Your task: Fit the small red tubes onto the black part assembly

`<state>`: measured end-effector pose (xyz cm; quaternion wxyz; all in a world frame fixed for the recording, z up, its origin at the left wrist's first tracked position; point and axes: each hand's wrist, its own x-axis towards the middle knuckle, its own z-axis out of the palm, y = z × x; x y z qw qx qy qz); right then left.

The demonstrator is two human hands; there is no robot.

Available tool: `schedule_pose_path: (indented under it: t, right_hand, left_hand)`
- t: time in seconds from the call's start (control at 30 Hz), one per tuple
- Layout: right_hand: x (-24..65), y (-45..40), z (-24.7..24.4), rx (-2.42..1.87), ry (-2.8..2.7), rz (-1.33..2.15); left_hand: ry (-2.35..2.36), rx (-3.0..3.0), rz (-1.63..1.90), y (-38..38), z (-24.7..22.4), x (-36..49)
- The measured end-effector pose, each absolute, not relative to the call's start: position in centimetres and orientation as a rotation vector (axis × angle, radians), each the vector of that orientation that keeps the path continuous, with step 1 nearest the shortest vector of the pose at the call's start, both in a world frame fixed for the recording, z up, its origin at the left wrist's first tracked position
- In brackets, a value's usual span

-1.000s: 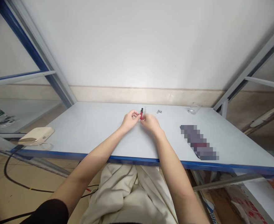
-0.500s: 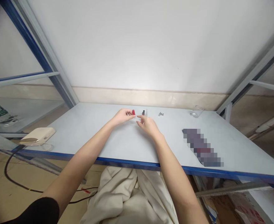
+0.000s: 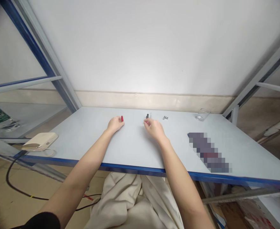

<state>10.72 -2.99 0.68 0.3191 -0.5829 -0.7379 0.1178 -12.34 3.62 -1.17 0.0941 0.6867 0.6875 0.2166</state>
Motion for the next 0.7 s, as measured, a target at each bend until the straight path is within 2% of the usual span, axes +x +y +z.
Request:
schedule_pose_path:
  t: [0.17, 0.4, 0.7]
  right_hand:
    - [10.8, -3.0, 0.7, -1.583, -1.886, 0.274]
    - [12.1, -2.3, 0.4, -1.86, -1.649, 0.213]
    - [12.4, -1.9, -1.1, -2.037, -1.783, 0.213]
  left_hand:
    - [2.121, 1.978, 0.59, 3.6, -1.2, -12.4]
    - [2.167, 1.965, 0.558, 3.5, -1.0, -12.2]
    - [2.204, 1.925, 0.504, 2.4, 0.2, -12.2]
